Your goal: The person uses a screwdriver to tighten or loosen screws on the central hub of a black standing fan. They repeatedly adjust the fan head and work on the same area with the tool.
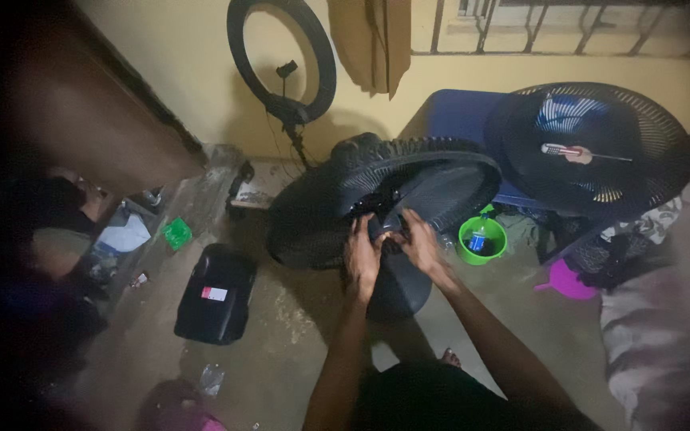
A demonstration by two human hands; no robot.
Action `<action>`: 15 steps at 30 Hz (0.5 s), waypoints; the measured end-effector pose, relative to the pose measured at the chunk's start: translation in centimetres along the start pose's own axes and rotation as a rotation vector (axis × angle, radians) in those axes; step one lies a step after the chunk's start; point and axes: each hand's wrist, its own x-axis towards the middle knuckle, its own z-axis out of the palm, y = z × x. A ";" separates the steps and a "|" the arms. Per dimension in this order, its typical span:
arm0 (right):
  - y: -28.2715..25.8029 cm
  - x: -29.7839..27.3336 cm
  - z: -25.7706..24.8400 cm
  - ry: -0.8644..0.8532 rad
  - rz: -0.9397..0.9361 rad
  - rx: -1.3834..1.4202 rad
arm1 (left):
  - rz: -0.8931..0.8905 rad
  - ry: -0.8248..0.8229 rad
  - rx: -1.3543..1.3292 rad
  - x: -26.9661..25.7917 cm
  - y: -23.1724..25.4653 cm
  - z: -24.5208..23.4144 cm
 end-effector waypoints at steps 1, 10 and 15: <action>0.1 -0.2 0.1 0.002 0.003 -0.005 | -0.048 -0.039 0.014 -0.2 0.2 -0.2; 0.5 -2.3 0.9 -0.008 0.118 -0.035 | -0.028 -0.018 0.077 -1.5 0.0 -0.4; 1.2 -3.6 1.4 0.055 0.039 -0.031 | -0.137 -0.140 0.161 -1.7 -0.1 -0.9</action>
